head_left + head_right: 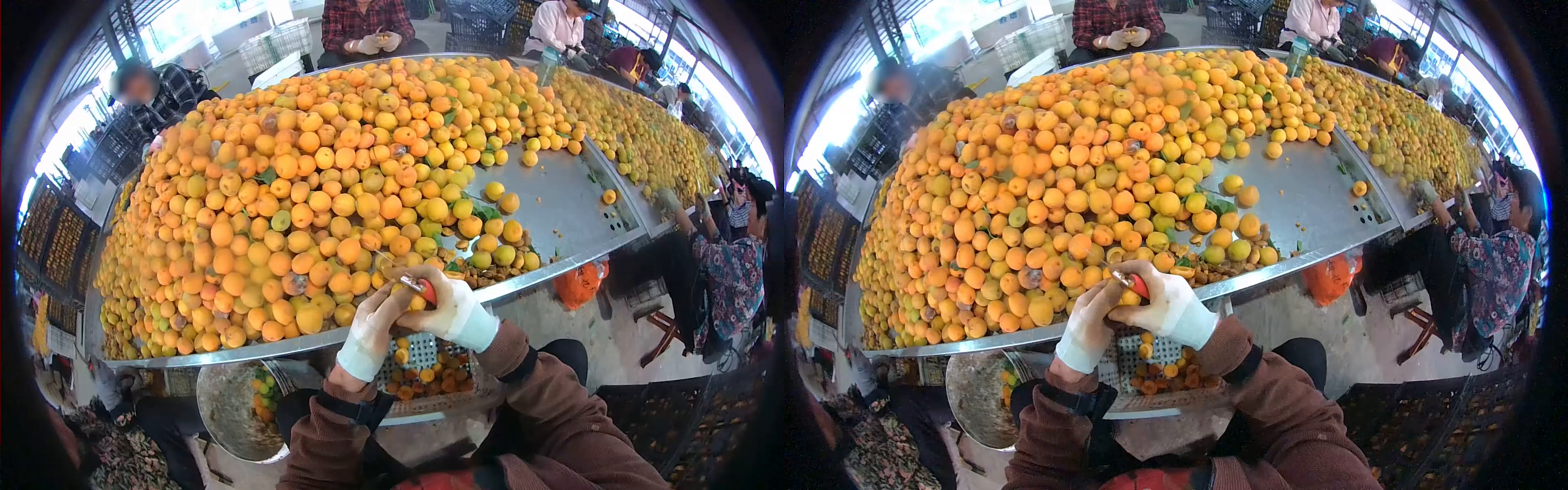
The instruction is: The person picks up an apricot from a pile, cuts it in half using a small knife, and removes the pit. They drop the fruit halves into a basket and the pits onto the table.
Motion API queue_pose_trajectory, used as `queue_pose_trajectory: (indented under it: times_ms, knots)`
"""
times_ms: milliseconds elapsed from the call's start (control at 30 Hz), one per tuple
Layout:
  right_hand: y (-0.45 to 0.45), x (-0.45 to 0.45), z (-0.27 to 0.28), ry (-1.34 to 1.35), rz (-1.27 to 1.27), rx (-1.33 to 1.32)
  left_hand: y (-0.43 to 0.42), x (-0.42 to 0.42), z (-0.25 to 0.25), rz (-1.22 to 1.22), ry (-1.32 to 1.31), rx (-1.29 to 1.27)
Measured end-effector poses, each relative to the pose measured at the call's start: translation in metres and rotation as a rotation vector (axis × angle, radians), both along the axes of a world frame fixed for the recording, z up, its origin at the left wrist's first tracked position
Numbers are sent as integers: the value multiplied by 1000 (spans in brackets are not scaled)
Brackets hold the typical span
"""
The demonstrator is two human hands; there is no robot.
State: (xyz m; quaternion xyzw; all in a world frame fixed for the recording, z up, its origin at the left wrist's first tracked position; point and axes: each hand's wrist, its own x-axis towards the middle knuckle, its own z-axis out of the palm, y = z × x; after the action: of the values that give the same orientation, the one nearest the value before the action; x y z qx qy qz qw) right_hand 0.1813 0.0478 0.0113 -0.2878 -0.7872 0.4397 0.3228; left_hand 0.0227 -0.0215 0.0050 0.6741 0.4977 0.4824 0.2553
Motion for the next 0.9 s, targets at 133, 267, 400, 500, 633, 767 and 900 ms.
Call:
queue_pose_trajectory:
  times_ms: [133, 267, 400, 500, 633, 767, 900]
  knots:
    - [-1, 0, -7, -51, -32, -61, -2, -1, -25, 76, 83, 67]
    - [5, -3, -4, 575, -210, -868, 0, -2, -30, 177, 62, -212]
    - [14, 20, -16, 592, -56, -1020, 8, -6, -25, 189, 73, 22]
    - [10, 15, -4, 33, -147, -332, 7, -11, 5, 224, 125, 117]
    - [8, 16, -2, -285, -182, -133, 11, -7, 10, 4, -1141, -314]
    - [13, 11, 5, -41, -319, -397, 12, 1, 6, -48, -1041, -435]
    - [8, -1, 15, -13, -322, -318, 12, 10, 9, -39, -732, -361]
